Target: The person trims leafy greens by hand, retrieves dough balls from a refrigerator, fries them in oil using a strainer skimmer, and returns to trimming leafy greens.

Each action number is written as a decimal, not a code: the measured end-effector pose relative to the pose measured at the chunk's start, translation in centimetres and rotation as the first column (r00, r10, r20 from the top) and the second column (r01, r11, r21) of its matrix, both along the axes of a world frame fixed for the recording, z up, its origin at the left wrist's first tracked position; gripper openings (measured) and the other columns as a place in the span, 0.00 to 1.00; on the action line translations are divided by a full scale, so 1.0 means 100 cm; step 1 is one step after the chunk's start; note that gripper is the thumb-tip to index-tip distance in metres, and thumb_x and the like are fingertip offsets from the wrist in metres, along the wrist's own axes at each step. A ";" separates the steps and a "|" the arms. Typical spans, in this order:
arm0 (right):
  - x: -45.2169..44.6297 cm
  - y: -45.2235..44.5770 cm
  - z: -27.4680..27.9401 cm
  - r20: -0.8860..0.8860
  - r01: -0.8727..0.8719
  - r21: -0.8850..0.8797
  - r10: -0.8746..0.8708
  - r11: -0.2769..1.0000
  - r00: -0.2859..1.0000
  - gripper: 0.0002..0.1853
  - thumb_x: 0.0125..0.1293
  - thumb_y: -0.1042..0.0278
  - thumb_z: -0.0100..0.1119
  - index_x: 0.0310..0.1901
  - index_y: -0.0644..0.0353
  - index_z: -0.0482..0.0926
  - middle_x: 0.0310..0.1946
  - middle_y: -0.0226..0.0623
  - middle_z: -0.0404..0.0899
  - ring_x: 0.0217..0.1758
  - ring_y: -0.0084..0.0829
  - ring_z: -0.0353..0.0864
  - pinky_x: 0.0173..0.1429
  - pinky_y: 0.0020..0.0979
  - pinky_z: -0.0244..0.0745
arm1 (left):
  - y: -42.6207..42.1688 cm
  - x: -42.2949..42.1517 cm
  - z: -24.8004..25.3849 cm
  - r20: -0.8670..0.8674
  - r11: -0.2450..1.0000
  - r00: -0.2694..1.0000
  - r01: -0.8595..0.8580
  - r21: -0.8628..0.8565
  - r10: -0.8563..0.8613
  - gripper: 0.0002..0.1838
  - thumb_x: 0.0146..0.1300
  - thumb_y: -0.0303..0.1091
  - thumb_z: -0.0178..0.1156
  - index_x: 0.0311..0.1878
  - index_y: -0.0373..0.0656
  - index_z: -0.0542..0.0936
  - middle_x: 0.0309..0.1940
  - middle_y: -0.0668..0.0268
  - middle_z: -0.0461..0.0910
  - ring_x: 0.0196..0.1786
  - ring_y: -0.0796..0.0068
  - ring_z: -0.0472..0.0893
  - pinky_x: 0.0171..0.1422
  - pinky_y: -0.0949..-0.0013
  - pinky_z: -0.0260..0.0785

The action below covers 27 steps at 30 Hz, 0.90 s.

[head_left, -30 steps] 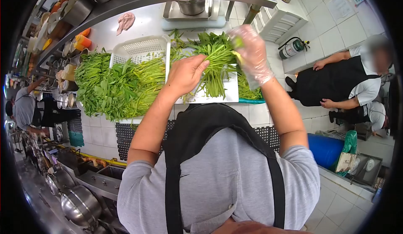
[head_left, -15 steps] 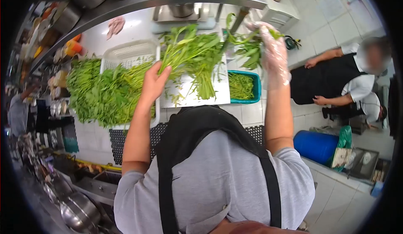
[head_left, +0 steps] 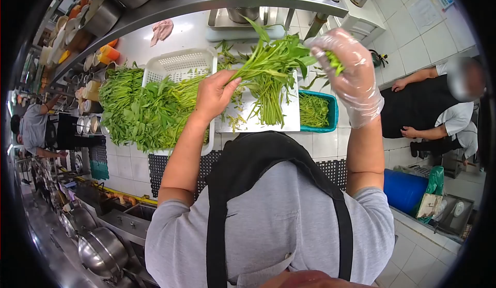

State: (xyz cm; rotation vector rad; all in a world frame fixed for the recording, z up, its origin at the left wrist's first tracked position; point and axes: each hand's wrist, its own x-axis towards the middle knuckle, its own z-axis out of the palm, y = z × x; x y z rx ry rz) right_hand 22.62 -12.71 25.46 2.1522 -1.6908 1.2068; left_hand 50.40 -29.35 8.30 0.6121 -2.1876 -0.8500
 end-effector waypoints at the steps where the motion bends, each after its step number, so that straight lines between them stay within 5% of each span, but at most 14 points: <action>1: 0.001 -0.002 0.001 -0.003 0.003 -0.003 -0.003 1.000 1.000 0.15 0.64 0.83 0.69 0.50 0.56 0.91 0.38 0.40 0.86 0.39 0.45 0.87 0.46 0.38 0.83 | -0.001 -0.002 0.005 -0.003 1.000 1.000 0.003 -0.003 -0.003 0.10 0.76 0.35 0.68 0.52 0.40 0.89 0.39 0.53 0.87 0.38 0.53 0.87 0.44 0.59 0.77; 5: 0.010 -0.004 0.005 -0.153 -0.113 0.141 0.134 0.984 0.979 0.23 0.51 0.82 0.70 0.51 0.55 0.91 0.44 0.39 0.88 0.42 0.47 0.90 0.46 0.43 0.85 | 0.002 -0.006 0.024 0.055 0.994 0.998 0.000 -0.108 0.006 0.10 0.74 0.34 0.70 0.52 0.40 0.90 0.41 0.55 0.90 0.40 0.51 0.89 0.44 0.57 0.79; 9: 0.016 -0.014 -0.018 -0.345 0.011 0.187 0.055 0.982 0.937 0.21 0.56 0.79 0.69 0.53 0.54 0.89 0.50 0.39 0.88 0.47 0.45 0.91 0.49 0.46 0.85 | 0.004 -0.009 0.025 0.045 0.990 0.999 0.024 -0.136 -0.018 0.11 0.73 0.34 0.71 0.52 0.38 0.90 0.40 0.54 0.90 0.40 0.51 0.89 0.45 0.57 0.80; 12: 0.022 -0.028 -0.033 -0.505 -0.028 0.112 0.081 0.993 0.859 0.10 0.66 0.66 0.66 0.48 0.53 0.89 0.51 0.36 0.88 0.51 0.42 0.90 0.58 0.44 0.85 | 0.007 -0.011 0.024 0.075 0.989 0.996 0.057 -0.134 -0.047 0.11 0.73 0.34 0.71 0.52 0.39 0.90 0.41 0.54 0.90 0.40 0.51 0.89 0.45 0.57 0.81; 15: 0.018 -0.037 -0.046 -0.502 -0.031 0.192 0.126 0.981 0.856 0.11 0.66 0.67 0.67 0.48 0.54 0.89 0.53 0.36 0.89 0.52 0.43 0.91 0.57 0.45 0.86 | 0.010 -0.014 0.022 0.078 0.991 0.996 0.061 -0.118 -0.052 0.12 0.75 0.40 0.69 0.52 0.44 0.90 0.42 0.57 0.90 0.43 0.49 0.89 0.45 0.53 0.80; 19: 0.009 -0.037 -0.055 -0.399 -0.181 0.155 0.229 0.971 0.888 0.17 0.58 0.70 0.70 0.50 0.56 0.88 0.51 0.39 0.89 0.47 0.46 0.90 0.52 0.46 0.85 | 0.015 -0.011 0.017 0.071 0.996 0.995 0.070 -0.055 -0.066 0.11 0.75 0.36 0.69 0.53 0.39 0.89 0.42 0.53 0.89 0.41 0.50 0.89 0.46 0.57 0.80; 24: 0.023 -0.030 -0.065 -0.445 -0.086 0.266 0.202 0.960 0.872 0.18 0.55 0.73 0.69 0.50 0.56 0.86 0.36 0.39 0.81 0.41 0.47 0.86 0.45 0.49 0.81 | 0.022 -0.020 0.001 0.097 0.996 0.992 0.082 -0.024 -0.079 0.13 0.79 0.41 0.66 0.50 0.40 0.87 0.38 0.52 0.86 0.41 0.45 0.86 0.46 0.50 0.77; 27: 0.027 -0.029 -0.078 -0.462 -0.089 0.255 0.202 0.963 0.863 0.19 0.55 0.73 0.69 0.51 0.56 0.86 0.39 0.41 0.83 0.43 0.47 0.88 0.46 0.47 0.82 | 0.030 -0.018 0.002 0.168 0.996 0.983 0.084 -0.041 -0.076 0.16 0.81 0.46 0.62 0.47 0.42 0.85 0.38 0.52 0.86 0.43 0.42 0.85 0.47 0.44 0.76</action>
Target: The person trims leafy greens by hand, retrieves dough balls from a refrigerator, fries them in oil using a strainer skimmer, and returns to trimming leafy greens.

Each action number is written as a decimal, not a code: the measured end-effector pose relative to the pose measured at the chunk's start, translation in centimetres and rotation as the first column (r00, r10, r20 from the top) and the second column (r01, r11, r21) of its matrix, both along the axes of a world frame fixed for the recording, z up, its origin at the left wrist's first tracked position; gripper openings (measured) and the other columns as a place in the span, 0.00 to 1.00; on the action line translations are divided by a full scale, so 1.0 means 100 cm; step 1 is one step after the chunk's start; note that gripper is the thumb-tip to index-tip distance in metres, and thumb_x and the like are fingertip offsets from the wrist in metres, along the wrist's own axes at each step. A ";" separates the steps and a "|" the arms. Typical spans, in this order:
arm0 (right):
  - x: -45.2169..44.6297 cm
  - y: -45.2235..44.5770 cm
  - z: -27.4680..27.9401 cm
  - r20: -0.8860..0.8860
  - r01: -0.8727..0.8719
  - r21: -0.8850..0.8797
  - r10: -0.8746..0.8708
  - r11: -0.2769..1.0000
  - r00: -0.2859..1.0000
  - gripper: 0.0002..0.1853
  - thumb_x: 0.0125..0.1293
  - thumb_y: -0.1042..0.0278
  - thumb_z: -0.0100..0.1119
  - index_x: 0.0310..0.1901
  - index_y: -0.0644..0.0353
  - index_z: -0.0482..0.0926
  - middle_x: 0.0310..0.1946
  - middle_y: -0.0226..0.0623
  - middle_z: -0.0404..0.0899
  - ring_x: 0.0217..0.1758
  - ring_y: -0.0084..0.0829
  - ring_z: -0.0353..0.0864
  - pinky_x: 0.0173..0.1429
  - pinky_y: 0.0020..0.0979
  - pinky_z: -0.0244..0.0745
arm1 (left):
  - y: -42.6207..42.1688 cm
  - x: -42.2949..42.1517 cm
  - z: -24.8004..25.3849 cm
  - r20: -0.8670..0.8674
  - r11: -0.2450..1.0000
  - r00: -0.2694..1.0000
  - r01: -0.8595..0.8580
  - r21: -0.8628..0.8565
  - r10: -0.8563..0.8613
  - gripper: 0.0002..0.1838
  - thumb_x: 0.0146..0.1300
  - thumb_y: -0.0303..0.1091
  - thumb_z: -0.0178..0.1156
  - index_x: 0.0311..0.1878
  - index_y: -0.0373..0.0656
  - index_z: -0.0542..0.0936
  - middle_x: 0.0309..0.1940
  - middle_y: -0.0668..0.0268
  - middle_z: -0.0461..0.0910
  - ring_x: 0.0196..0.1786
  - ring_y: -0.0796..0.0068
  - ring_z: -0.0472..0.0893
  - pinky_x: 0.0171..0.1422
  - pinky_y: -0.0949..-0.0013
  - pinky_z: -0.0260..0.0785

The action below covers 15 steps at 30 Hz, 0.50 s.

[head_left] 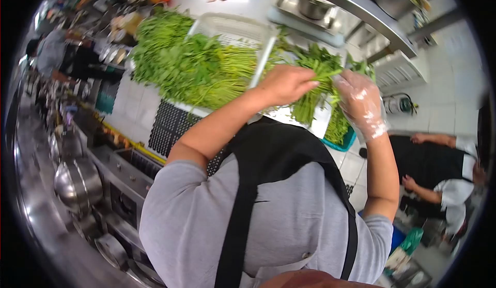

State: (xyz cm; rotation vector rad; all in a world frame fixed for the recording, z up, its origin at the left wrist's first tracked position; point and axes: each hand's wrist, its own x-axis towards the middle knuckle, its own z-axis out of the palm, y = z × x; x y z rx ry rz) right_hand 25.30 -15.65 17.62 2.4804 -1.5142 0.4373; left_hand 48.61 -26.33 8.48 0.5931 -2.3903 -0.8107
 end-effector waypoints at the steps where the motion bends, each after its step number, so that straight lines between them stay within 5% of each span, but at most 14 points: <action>1: 0.001 0.000 -0.006 0.009 -0.037 -0.004 0.037 0.999 0.999 0.19 0.55 0.73 0.69 0.51 0.56 0.86 0.39 0.41 0.83 0.43 0.47 0.88 0.46 0.47 0.82 | 0.003 0.000 0.000 0.009 0.999 0.999 -0.037 -0.004 0.037 0.16 0.81 0.46 0.62 0.47 0.42 0.85 0.38 0.52 0.86 0.43 0.42 0.85 0.47 0.44 0.76; 4: -0.004 0.010 -0.028 0.061 0.079 -0.092 -0.073 0.993 0.995 0.17 0.58 0.74 0.69 0.51 0.57 0.87 0.42 0.45 0.86 0.44 0.51 0.88 0.48 0.45 0.83 | 0.016 -0.005 -0.005 0.071 0.999 0.997 -0.042 0.006 0.042 0.16 0.82 0.48 0.60 0.45 0.44 0.84 0.37 0.53 0.85 0.43 0.43 0.86 0.47 0.43 0.76; 6: -0.011 0.016 -0.037 0.314 0.489 -0.201 -0.417 0.849 0.853 0.12 0.66 0.73 0.70 0.51 0.60 0.88 0.44 0.43 0.89 0.44 0.44 0.89 0.50 0.38 0.83 | 0.022 -0.007 -0.018 -0.010 0.994 0.996 -0.088 0.068 0.089 0.18 0.82 0.50 0.60 0.43 0.45 0.82 0.36 0.54 0.85 0.43 0.42 0.85 0.46 0.42 0.75; 7: -0.013 0.019 -0.036 0.308 0.474 -0.202 -0.403 0.857 0.862 0.12 0.66 0.73 0.70 0.51 0.60 0.88 0.44 0.43 0.89 0.44 0.44 0.89 0.50 0.38 0.83 | 0.023 -0.005 -0.023 0.029 0.984 0.993 -0.115 0.135 0.112 0.18 0.82 0.50 0.59 0.43 0.44 0.81 0.36 0.53 0.84 0.43 0.41 0.85 0.46 0.43 0.75; 8: -0.014 0.023 -0.035 0.707 0.625 0.011 -0.448 0.780 0.547 0.10 0.70 0.71 0.70 0.51 0.62 0.89 0.44 0.39 0.89 0.43 0.37 0.88 0.50 0.35 0.81 | 0.023 -0.001 -0.029 0.026 0.982 0.992 -0.129 0.139 0.127 0.18 0.82 0.50 0.59 0.43 0.44 0.81 0.36 0.53 0.84 0.43 0.41 0.85 0.46 0.43 0.75; 9: -0.015 0.031 -0.036 0.902 0.644 0.284 -0.425 0.711 0.072 0.09 0.74 0.70 0.70 0.51 0.64 0.89 0.43 0.36 0.89 0.43 0.31 0.86 0.50 0.33 0.80 | 0.025 0.005 -0.035 0.025 0.969 0.989 -0.148 0.197 0.146 0.17 0.83 0.49 0.60 0.45 0.44 0.82 0.34 0.52 0.83 0.41 0.44 0.84 0.45 0.46 0.75; 10: -0.041 0.043 -0.053 0.898 0.578 0.343 -0.438 0.741 0.029 0.12 0.78 0.66 0.70 0.54 0.65 0.88 0.43 0.32 0.87 0.45 0.22 0.82 0.50 0.28 0.77 | 0.024 0.013 -0.043 0.030 0.955 0.987 -0.163 0.250 0.161 0.16 0.83 0.47 0.60 0.46 0.43 0.82 0.33 0.52 0.81 0.38 0.47 0.84 0.44 0.49 0.75; 11: -0.042 0.052 -0.057 0.907 0.570 0.355 -0.422 0.741 -0.015 0.12 0.79 0.65 0.69 0.55 0.65 0.88 0.41 0.32 0.87 0.42 0.20 0.81 0.48 0.26 0.76 | 0.023 0.021 -0.055 -0.063 0.899 0.980 -0.147 0.412 0.189 0.15 0.84 0.44 0.60 0.49 0.40 0.83 0.28 0.60 0.80 0.34 0.62 0.81 0.43 0.57 0.74; 12: -0.041 0.057 -0.061 0.915 0.563 0.362 -0.399 0.743 -0.062 0.13 0.80 0.65 0.68 0.56 0.64 0.87 0.40 0.31 0.87 0.39 0.19 0.80 0.45 0.25 0.74 | 0.017 0.033 -0.061 -0.053 0.904 0.980 -0.156 0.398 0.192 0.15 0.84 0.44 0.60 0.49 0.40 0.83 0.28 0.60 0.80 0.34 0.62 0.81 0.43 0.57 0.74; 14: -0.052 0.073 -0.059 0.878 0.546 0.444 -0.467 0.710 -0.106 0.13 0.81 0.64 0.66 0.57 0.64 0.86 0.37 0.28 0.86 0.35 0.16 0.75 0.41 0.23 0.69 | 0.009 0.068 -0.064 -0.227 0.726 0.881 -0.170 0.667 0.415 0.15 0.84 0.42 0.62 0.52 0.38 0.85 0.27 0.73 0.78 0.32 0.77 0.76 0.39 0.66 0.72; 15: -0.061 0.080 -0.061 0.891 0.527 0.439 -0.427 0.728 -0.152 0.12 0.82 0.64 0.66 0.55 0.63 0.87 0.36 0.26 0.86 0.32 0.14 0.70 0.38 0.23 0.64 | 0.001 0.091 -0.056 -0.183 0.687 0.862 -0.231 0.689 0.473 0.14 0.84 0.42 0.63 0.54 0.39 0.86 0.28 0.77 0.77 0.30 0.81 0.74 0.35 0.70 0.68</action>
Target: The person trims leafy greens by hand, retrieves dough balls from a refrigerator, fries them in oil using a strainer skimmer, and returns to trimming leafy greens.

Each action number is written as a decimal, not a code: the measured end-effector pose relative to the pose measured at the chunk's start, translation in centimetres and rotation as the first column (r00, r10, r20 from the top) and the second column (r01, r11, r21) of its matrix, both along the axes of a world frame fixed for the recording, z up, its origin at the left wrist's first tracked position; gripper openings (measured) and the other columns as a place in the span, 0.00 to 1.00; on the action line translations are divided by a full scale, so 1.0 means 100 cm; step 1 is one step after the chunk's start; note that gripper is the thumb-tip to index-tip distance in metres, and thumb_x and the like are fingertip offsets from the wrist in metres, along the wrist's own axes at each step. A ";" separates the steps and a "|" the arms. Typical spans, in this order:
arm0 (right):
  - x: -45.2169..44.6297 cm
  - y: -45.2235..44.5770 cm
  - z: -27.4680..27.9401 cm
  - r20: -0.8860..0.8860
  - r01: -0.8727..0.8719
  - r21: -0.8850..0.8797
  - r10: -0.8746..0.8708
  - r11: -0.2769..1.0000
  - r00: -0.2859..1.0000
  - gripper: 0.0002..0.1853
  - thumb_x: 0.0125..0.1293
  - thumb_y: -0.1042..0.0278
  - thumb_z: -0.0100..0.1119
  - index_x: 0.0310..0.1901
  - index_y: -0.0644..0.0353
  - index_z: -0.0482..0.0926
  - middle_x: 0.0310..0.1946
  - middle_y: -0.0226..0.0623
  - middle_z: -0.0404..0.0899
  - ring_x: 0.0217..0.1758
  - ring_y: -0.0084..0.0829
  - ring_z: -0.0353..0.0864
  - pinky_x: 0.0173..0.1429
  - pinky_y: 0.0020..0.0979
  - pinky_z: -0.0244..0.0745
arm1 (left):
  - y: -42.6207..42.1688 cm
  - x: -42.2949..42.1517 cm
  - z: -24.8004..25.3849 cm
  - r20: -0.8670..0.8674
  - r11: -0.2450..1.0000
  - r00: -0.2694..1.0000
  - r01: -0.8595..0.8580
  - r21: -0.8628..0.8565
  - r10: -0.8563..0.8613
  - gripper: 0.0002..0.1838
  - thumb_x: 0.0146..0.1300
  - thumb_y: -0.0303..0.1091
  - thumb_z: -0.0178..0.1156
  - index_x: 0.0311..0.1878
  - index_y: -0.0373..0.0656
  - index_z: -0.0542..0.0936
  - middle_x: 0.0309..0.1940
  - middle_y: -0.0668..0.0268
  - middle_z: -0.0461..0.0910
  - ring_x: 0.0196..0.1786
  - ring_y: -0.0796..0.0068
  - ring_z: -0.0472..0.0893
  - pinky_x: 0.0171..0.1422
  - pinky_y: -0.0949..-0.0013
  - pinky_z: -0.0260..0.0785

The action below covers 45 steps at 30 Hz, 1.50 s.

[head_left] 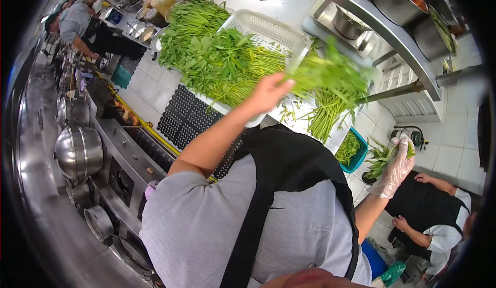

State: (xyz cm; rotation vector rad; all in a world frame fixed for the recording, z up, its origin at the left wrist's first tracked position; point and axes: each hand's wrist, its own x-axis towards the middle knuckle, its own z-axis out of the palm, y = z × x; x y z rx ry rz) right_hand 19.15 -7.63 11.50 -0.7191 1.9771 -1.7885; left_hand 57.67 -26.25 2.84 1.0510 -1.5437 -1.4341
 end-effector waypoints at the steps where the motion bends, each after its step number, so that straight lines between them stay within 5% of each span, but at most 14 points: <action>1: -0.001 0.004 0.003 -0.003 0.022 0.003 -0.022 1.000 1.000 0.12 0.82 0.64 0.66 0.55 0.63 0.87 0.36 0.26 0.86 0.32 0.14 0.70 0.38 0.23 0.64 | -0.007 0.025 0.007 0.026 0.998 0.999 -0.048 0.046 0.047 0.13 0.84 0.41 0.63 0.55 0.40 0.86 0.28 0.81 0.76 0.28 0.85 0.72 0.32 0.74 0.65; 3: -0.005 0.010 0.014 0.050 0.089 0.042 -0.091 0.995 0.995 0.12 0.82 0.64 0.65 0.55 0.63 0.87 0.37 0.26 0.85 0.32 0.15 0.71 0.38 0.21 0.65 | -0.019 0.064 0.012 0.081 0.988 0.993 -0.098 0.116 0.089 0.18 0.84 0.42 0.64 0.60 0.35 0.87 0.40 0.75 0.86 0.34 0.87 0.74 0.39 0.72 0.71; 4: -0.012 0.014 0.004 -0.326 0.007 0.039 0.006 0.999 0.945 0.12 0.83 0.62 0.64 0.55 0.62 0.87 0.35 0.25 0.82 0.33 0.16 0.72 0.39 0.21 0.66 | -0.024 0.074 0.012 0.015 0.988 0.997 -0.074 0.133 0.073 0.17 0.84 0.41 0.64 0.61 0.35 0.87 0.40 0.76 0.87 0.35 0.88 0.75 0.40 0.73 0.71; 11: 0.047 -0.034 0.057 0.041 0.039 -0.022 -0.038 0.999 0.998 0.15 0.80 0.65 0.70 0.60 0.63 0.83 0.44 0.32 0.86 0.43 0.20 0.82 0.51 0.23 0.76 | -0.044 0.021 0.031 -0.057 0.999 0.998 0.021 -0.050 -0.024 0.13 0.82 0.34 0.65 0.60 0.35 0.87 0.46 0.72 0.88 0.46 0.84 0.79 0.55 0.73 0.74; 15: 0.071 -0.047 0.089 -0.394 -0.275 -0.036 0.240 0.961 0.887 0.13 0.70 0.75 0.76 0.55 0.59 0.88 0.47 0.36 0.91 0.47 0.29 0.91 0.54 0.32 0.84 | -0.040 -0.033 0.042 -0.055 0.974 0.987 0.140 -0.179 -0.152 0.14 0.82 0.33 0.66 0.61 0.35 0.86 0.45 0.73 0.87 0.45 0.87 0.79 0.50 0.76 0.73; 19: 0.064 -0.066 0.075 -0.945 -0.399 0.236 0.305 0.886 0.118 0.19 0.62 0.76 0.72 0.56 0.54 0.89 0.52 0.40 0.90 0.50 0.45 0.92 0.53 0.41 0.87 | -0.032 -0.071 0.048 -0.017 0.948 0.965 0.253 -0.193 -0.262 0.12 0.81 0.35 0.67 0.51 0.33 0.85 0.39 0.72 0.85 0.43 0.84 0.75 0.49 0.71 0.72; 25: 0.066 -0.085 0.065 -0.896 -0.231 0.434 0.445 0.871 -0.008 0.17 0.61 0.72 0.68 0.53 0.55 0.89 0.56 0.36 0.85 0.45 0.42 0.90 0.47 0.44 0.85 | -0.012 -0.099 0.075 0.208 0.862 0.919 0.387 -0.326 -0.334 0.13 0.80 0.39 0.66 0.46 0.37 0.87 0.27 0.58 0.78 0.31 0.70 0.76 0.40 0.60 0.70; 30: 0.048 -0.082 0.022 -0.937 -0.248 0.329 0.347 0.911 0.032 0.14 0.65 0.72 0.69 0.52 0.57 0.89 0.44 0.40 0.90 0.43 0.37 0.90 0.47 0.43 0.84 | -0.007 -0.112 0.059 0.388 0.783 0.892 0.407 -0.470 -0.230 0.16 0.80 0.41 0.66 0.40 0.37 0.80 0.25 0.50 0.76 0.28 0.50 0.75 0.37 0.54 0.68; 31: 0.042 -0.085 0.014 -0.882 -0.215 0.124 0.207 0.969 0.423 0.10 0.69 0.71 0.68 0.51 0.57 0.89 0.42 0.38 0.90 0.43 0.33 0.89 0.49 0.41 0.84 | -0.005 -0.112 0.056 0.389 0.784 0.892 0.407 -0.469 -0.231 0.16 0.80 0.41 0.66 0.40 0.37 0.80 0.25 0.50 0.76 0.28 0.50 0.75 0.37 0.54 0.68; 33: 0.019 -0.083 0.015 -0.345 -0.087 -0.126 0.038 0.988 0.938 0.08 0.77 0.66 0.67 0.50 0.58 0.89 0.41 0.34 0.91 0.44 0.29 0.88 0.51 0.36 0.81 | -0.002 -0.113 0.048 0.230 0.838 0.942 0.324 -0.440 -0.243 0.18 0.81 0.41 0.65 0.38 0.36 0.76 0.24 0.54 0.73 0.27 0.58 0.73 0.36 0.55 0.67; 37: -0.044 -0.061 -0.007 0.505 0.127 -0.602 0.252 0.788 0.826 0.12 0.83 0.58 0.66 0.47 0.58 0.85 0.41 0.33 0.88 0.48 0.32 0.86 0.61 0.38 0.82 | -0.010 -0.100 0.032 0.136 0.900 0.960 0.278 -0.337 -0.245 0.19 0.82 0.41 0.65 0.37 0.36 0.75 0.23 0.58 0.71 0.28 0.68 0.69 0.36 0.58 0.66; 41: -0.024 -0.048 0.045 0.371 0.105 -0.741 0.274 0.663 0.887 0.10 0.82 0.61 0.67 0.46 0.60 0.83 0.39 0.33 0.86 0.46 0.32 0.87 0.58 0.37 0.84 | -0.019 -0.091 0.028 0.105 0.911 0.970 0.240 -0.334 -0.217 0.21 0.82 0.41 0.66 0.35 0.37 0.73 0.23 0.65 0.69 0.31 0.77 0.64 0.35 0.63 0.64; 43: -0.007 -0.044 0.065 -0.140 0.018 -0.421 -0.084 0.907 0.987 0.07 0.80 0.65 0.69 0.47 0.60 0.86 0.38 0.33 0.86 0.42 0.31 0.87 0.53 0.34 0.84 | -0.018 -0.088 0.030 0.127 0.926 0.963 0.265 -0.270 -0.238 0.21 0.81 0.40 0.66 0.34 0.37 0.73 0.23 0.69 0.68 0.32 0.80 0.63 0.34 0.65 0.62; 45: 0.015 -0.039 0.102 -0.594 -0.395 -0.018 0.308 0.918 0.743 0.05 0.73 0.71 0.73 0.46 0.61 0.88 0.40 0.35 0.88 0.41 0.30 0.87 0.51 0.34 0.83 | -0.016 -0.091 0.039 0.114 0.914 0.958 0.285 -0.289 -0.263 0.21 0.81 0.39 0.67 0.33 0.38 0.72 0.24 0.72 0.67 0.32 0.82 0.63 0.34 0.67 0.60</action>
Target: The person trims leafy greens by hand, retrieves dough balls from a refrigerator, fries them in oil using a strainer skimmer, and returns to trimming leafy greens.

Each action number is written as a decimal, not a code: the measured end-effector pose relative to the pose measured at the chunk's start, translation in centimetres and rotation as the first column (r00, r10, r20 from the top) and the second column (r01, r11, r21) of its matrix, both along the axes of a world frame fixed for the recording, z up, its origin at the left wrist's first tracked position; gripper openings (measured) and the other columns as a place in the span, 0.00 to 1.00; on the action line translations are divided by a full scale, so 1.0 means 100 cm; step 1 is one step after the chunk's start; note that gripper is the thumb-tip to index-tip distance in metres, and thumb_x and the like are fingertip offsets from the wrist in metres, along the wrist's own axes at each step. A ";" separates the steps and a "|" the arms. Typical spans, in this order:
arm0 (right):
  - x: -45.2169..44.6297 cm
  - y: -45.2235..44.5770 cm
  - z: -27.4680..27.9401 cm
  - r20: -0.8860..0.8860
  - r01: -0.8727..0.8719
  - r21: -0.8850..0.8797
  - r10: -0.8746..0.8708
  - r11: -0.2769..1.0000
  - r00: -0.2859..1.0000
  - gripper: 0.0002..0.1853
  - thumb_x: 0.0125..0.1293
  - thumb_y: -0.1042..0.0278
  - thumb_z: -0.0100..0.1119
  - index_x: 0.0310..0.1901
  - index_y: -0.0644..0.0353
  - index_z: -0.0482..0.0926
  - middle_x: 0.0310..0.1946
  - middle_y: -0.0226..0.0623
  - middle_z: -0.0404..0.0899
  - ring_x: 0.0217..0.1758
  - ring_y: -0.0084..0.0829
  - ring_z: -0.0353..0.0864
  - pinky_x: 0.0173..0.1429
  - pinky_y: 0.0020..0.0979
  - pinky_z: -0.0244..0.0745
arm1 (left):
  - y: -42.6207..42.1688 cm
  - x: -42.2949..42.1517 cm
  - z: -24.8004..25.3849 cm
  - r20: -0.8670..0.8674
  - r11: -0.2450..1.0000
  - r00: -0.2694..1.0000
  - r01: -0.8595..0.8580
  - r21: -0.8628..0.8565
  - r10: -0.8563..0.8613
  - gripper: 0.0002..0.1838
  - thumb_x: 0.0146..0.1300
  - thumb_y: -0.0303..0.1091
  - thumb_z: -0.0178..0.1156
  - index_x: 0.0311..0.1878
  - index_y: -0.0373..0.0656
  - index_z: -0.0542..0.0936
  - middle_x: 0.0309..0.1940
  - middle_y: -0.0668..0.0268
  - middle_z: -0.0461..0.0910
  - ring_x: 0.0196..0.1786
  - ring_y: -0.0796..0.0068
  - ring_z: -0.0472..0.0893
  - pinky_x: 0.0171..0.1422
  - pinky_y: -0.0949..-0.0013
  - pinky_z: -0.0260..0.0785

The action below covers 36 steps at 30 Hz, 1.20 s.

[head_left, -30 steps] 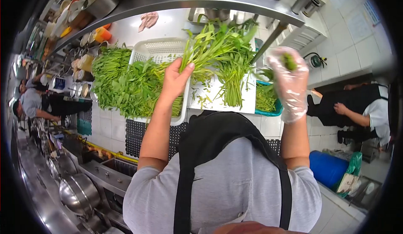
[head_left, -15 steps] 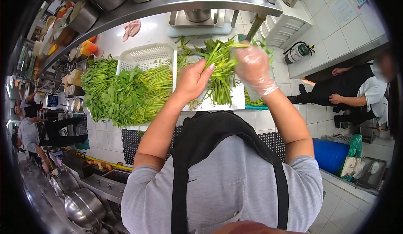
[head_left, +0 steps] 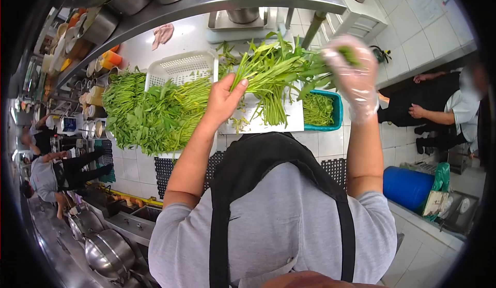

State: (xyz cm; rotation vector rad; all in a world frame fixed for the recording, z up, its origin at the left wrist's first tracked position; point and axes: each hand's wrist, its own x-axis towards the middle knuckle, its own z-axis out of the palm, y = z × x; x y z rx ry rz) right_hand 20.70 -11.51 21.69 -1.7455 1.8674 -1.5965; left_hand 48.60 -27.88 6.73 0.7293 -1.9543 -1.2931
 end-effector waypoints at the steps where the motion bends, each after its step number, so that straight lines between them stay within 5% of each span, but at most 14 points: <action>1: -0.003 -0.013 -0.003 -0.223 -0.195 0.067 0.205 0.979 0.953 0.07 0.72 0.71 0.73 0.48 0.61 0.88 0.41 0.41 0.89 0.43 0.39 0.89 0.51 0.38 0.84 | 0.000 0.000 0.003 0.023 1.000 1.000 0.019 -0.008 -0.019 0.21 0.81 0.38 0.67 0.32 0.38 0.72 0.24 0.72 0.66 0.32 0.83 0.62 0.33 0.67 0.60; 3: -0.004 -0.031 -0.019 -0.627 -0.143 0.144 0.202 0.979 0.752 0.18 0.61 0.81 0.68 0.53 0.60 0.87 0.48 0.46 0.89 0.51 0.51 0.89 0.55 0.49 0.85 | -0.001 -0.001 0.002 0.050 0.999 0.998 0.049 -0.023 -0.047 0.22 0.79 0.37 0.68 0.31 0.38 0.70 0.23 0.70 0.64 0.31 0.80 0.62 0.33 0.65 0.60; 12: -0.002 -0.070 -0.078 -0.655 -0.193 0.283 0.336 0.940 0.677 0.21 0.58 0.73 0.70 0.55 0.56 0.87 0.58 0.44 0.89 0.57 0.52 0.88 0.61 0.50 0.84 | -0.004 -0.001 0.016 0.063 0.977 0.997 0.055 -0.204 -0.043 0.22 0.73 0.37 0.72 0.32 0.37 0.70 0.23 0.55 0.66 0.28 0.61 0.61 0.34 0.57 0.63; 18: 0.013 -0.073 -0.095 -0.675 -0.084 0.297 0.271 0.951 0.686 0.22 0.59 0.67 0.74 0.57 0.54 0.88 0.52 0.45 0.89 0.56 0.52 0.89 0.63 0.49 0.83 | -0.002 0.000 -0.005 0.073 0.987 0.997 0.017 -0.163 -0.005 0.19 0.75 0.37 0.71 0.36 0.36 0.73 0.25 0.55 0.72 0.29 0.66 0.67 0.36 0.59 0.66; 20: -0.001 -0.080 -0.114 -0.453 0.203 0.049 -0.160 0.978 0.877 0.16 0.68 0.66 0.70 0.57 0.53 0.88 0.46 0.45 0.90 0.51 0.51 0.90 0.58 0.45 0.85 | 0.000 0.000 -0.011 0.035 0.993 0.999 -0.010 -0.120 0.014 0.16 0.76 0.37 0.70 0.38 0.36 0.77 0.26 0.57 0.76 0.30 0.70 0.69 0.38 0.61 0.68; 21: -0.010 -0.082 -0.121 -0.140 0.249 0.056 -0.240 0.967 0.961 0.11 0.76 0.65 0.67 0.56 0.55 0.87 0.41 0.41 0.91 0.44 0.41 0.91 0.52 0.38 0.85 | 0.002 0.001 -0.012 -0.014 0.999 0.999 -0.031 -0.010 0.031 0.13 0.77 0.37 0.71 0.43 0.36 0.81 0.31 0.61 0.82 0.34 0.74 0.74 0.42 0.64 0.71; 22: -0.016 -0.077 -0.111 -0.143 0.241 0.059 -0.230 0.969 0.962 0.11 0.76 0.65 0.67 0.56 0.55 0.87 0.41 0.41 0.91 0.44 0.41 0.91 0.52 0.38 0.85 | 0.003 0.004 -0.013 -0.060 0.993 0.997 -0.049 0.103 0.056 0.12 0.77 0.36 0.71 0.49 0.36 0.85 0.36 0.65 0.87 0.38 0.78 0.78 0.46 0.67 0.75; 23: -0.022 -0.069 -0.093 0.272 0.228 0.178 -0.270 0.957 0.924 0.09 0.79 0.64 0.65 0.55 0.56 0.86 0.41 0.39 0.92 0.44 0.37 0.90 0.52 0.37 0.84 | 0.004 0.008 -0.014 -0.061 0.992 0.996 -0.060 0.107 0.067 0.12 0.77 0.36 0.71 0.49 0.36 0.85 0.36 0.65 0.87 0.38 0.78 0.78 0.46 0.67 0.75; 24: -0.027 -0.062 -0.082 0.629 0.166 0.282 -0.313 0.945 0.711 0.08 0.82 0.64 0.64 0.54 0.57 0.85 0.42 0.36 0.93 0.44 0.33 0.90 0.53 0.36 0.84 | 0.002 0.012 -0.015 -0.082 0.980 0.994 -0.055 0.189 0.072 0.12 0.76 0.34 0.71 0.54 0.35 0.86 0.42 0.66 0.89 0.43 0.79 0.81 0.51 0.69 0.76; 27: -0.051 -0.046 -0.091 0.756 0.176 -0.121 -0.024 0.977 0.654 0.09 0.85 0.65 0.62 0.56 0.62 0.82 0.41 0.36 0.91 0.42 0.27 0.85 0.60 0.34 0.81 | -0.005 0.019 -0.021 -0.142 0.944 0.984 -0.057 0.324 0.109 0.15 0.75 0.30 0.71 0.61 0.35 0.87 0.51 0.67 0.91 0.50 0.80 0.85 0.59 0.70 0.78; 31: -0.028 -0.020 -0.046 0.654 0.281 -0.187 -0.094 0.941 0.750 0.08 0.82 0.68 0.66 0.55 0.61 0.85 0.41 0.34 0.90 0.43 0.24 0.86 0.52 0.30 0.84 | -0.009 0.019 -0.024 -0.221 0.928 0.964 -0.056 0.369 0.146 0.17 0.74 0.26 0.71 0.63 0.36 0.86 0.53 0.66 0.91 0.53 0.80 0.86 0.62 0.70 0.77; 33: 0.012 -0.018 -0.019 0.265 0.370 -0.186 -0.316 0.910 0.911 0.07 0.80 0.68 0.69 0.53 0.60 0.88 0.42 0.31 0.89 0.42 0.24 0.86 0.48 0.28 0.84 | -0.007 0.013 -0.020 -0.224 0.933 0.965 -0.049 0.355 0.136 0.17 0.74 0.25 0.71 0.63 0.36 0.86 0.53 0.67 0.91 0.53 0.80 0.86 0.62 0.70 0.77; 34: 0.017 -0.019 -0.026 0.240 0.257 -0.208 -0.205 0.944 0.949 0.06 0.78 0.69 0.71 0.51 0.60 0.90 0.43 0.32 0.90 0.43 0.23 0.87 0.49 0.27 0.84 | -0.007 0.009 -0.017 -0.228 0.939 0.965 -0.048 0.340 0.132 0.16 0.74 0.25 0.71 0.63 0.36 0.86 0.53 0.67 0.91 0.52 0.80 0.86 0.62 0.70 0.77; 36: 0.036 -0.027 -0.037 -0.147 0.154 -0.218 -0.188 0.964 0.971 0.07 0.76 0.70 0.71 0.52 0.58 0.90 0.46 0.39 0.92 0.46 0.33 0.92 0.51 0.35 0.87 | -0.005 0.002 -0.014 -0.223 0.950 0.969 -0.030 0.312 0.104 0.16 0.74 0.25 0.71 0.62 0.36 0.87 0.52 0.67 0.91 0.52 0.81 0.85 0.61 0.71 0.77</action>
